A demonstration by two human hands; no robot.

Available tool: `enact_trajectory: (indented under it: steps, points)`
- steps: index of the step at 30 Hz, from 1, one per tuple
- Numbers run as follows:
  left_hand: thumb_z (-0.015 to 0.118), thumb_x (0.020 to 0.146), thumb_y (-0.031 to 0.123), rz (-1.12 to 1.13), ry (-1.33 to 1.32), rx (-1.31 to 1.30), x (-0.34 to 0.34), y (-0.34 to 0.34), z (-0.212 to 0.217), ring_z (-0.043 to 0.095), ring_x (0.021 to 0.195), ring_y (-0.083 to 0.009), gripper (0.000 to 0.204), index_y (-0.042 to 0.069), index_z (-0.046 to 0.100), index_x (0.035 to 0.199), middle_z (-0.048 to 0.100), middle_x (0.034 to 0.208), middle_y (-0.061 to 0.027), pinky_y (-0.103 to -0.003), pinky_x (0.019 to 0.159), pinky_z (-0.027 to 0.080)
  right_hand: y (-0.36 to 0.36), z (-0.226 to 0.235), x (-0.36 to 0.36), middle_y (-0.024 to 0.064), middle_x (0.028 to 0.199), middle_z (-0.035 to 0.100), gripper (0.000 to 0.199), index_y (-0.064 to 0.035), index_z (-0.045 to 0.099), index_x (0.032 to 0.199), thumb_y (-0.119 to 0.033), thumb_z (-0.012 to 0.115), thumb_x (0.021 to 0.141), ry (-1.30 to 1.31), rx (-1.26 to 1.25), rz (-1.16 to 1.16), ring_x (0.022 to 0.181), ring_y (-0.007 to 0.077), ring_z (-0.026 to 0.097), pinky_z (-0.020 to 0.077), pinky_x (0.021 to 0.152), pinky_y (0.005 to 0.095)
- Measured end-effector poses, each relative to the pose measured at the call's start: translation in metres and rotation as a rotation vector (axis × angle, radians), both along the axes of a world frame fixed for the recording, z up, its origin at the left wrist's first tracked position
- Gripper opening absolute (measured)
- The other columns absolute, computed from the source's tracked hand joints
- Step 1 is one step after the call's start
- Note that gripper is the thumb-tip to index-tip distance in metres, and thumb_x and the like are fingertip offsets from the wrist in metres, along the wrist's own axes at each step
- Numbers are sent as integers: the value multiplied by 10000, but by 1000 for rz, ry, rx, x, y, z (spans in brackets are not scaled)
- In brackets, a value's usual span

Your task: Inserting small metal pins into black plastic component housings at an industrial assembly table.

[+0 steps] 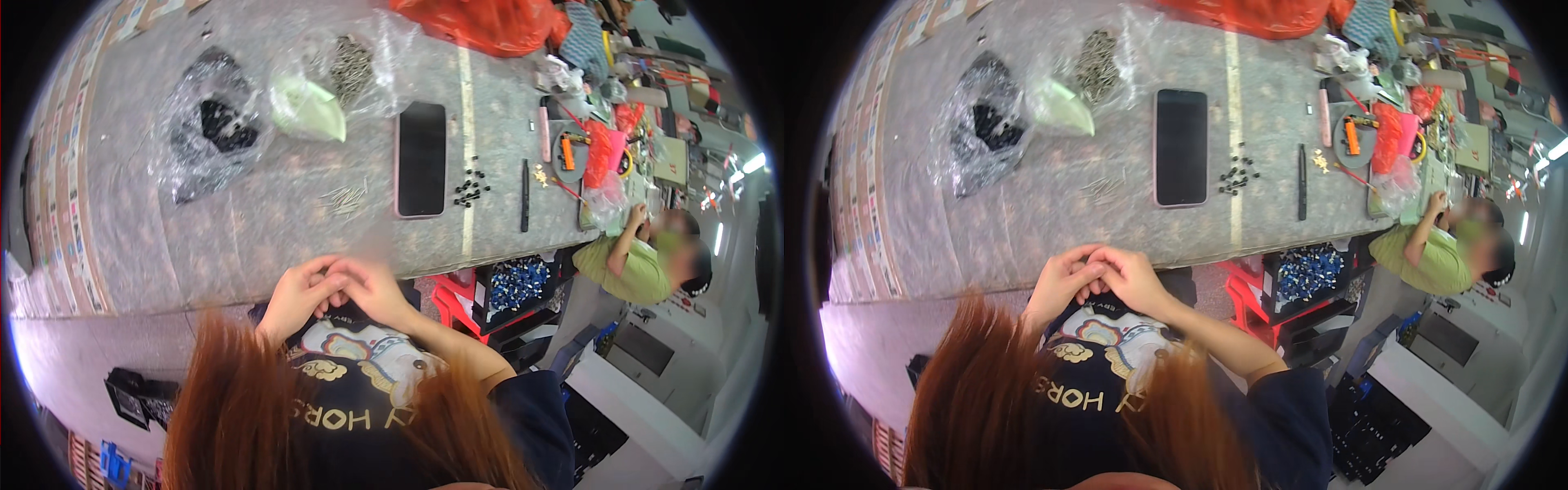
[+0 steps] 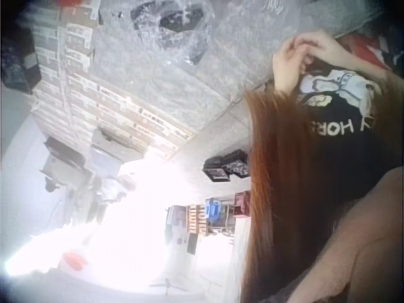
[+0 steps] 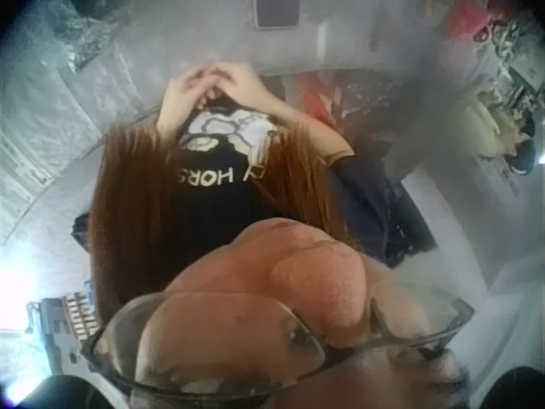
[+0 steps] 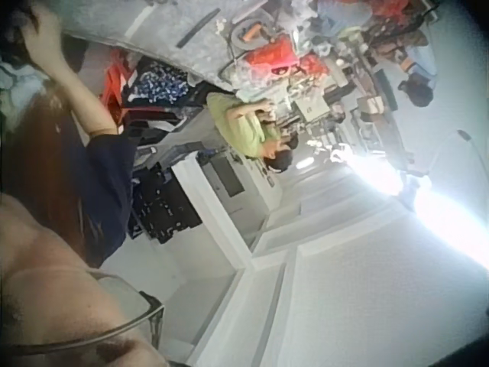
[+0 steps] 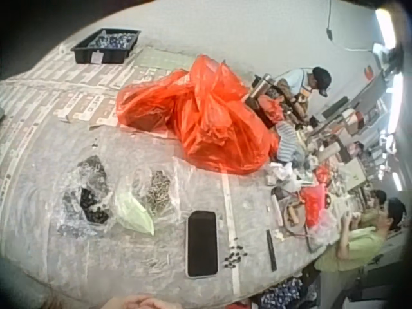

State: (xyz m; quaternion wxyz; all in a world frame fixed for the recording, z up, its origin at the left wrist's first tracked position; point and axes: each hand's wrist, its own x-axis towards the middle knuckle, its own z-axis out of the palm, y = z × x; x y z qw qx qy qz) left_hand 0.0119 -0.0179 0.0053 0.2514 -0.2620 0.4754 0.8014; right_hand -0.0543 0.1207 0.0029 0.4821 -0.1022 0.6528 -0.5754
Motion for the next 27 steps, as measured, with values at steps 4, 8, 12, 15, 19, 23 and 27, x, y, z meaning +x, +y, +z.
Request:
enact_trajectory:
  steps: [4,8,12,15,19,23,27]
  points:
    - [538,807,137,1,-72,9,-3,-1,3,479,512,-58,307,3,495,1080,557,645,-43,-173,451,403,0,3,2,25,599,523,86,2,536,804,-45,465,813,50,16,-40,554,54,462,388,508,207]
    - [542,804,125,22,-99,24,-2,0,4,486,520,-65,304,2,497,1079,554,635,-51,-179,468,420,-1,6,-1,16,592,518,79,0,545,799,-49,484,806,69,17,-34,549,47,448,372,485,210]
    - [544,801,117,41,-111,30,-1,4,-4,492,533,-67,311,8,508,1091,558,635,-49,-188,481,431,1,5,-3,12,653,541,99,15,560,812,-63,499,815,22,75,4,591,50,473,395,531,201]
    - [546,799,120,46,-147,22,0,5,-5,502,544,-69,316,12,514,1095,564,645,-50,-192,496,441,0,6,-3,18,658,547,87,15,561,810,-52,505,806,-13,87,-9,586,54,478,397,530,202]
    - [548,796,118,55,-161,12,1,5,-1,509,552,-71,308,13,525,1084,567,649,-48,-197,512,451,-4,10,-4,28,605,526,61,2,554,804,-33,507,787,97,70,-21,535,64,453,378,490,216]
    - [548,792,114,54,-196,6,-1,5,-2,510,557,-72,299,19,536,1075,566,646,-43,-201,528,455,-5,10,-6,37,607,524,54,2,548,807,-33,515,783,98,72,-7,536,72,462,385,496,218]
    - [494,811,40,42,-159,3,2,8,-10,519,563,-80,318,-13,479,1124,569,692,-54,-191,493,448,-3,9,-6,43,657,548,67,3,561,813,-29,508,787,67,113,13,577,74,490,403,526,215]
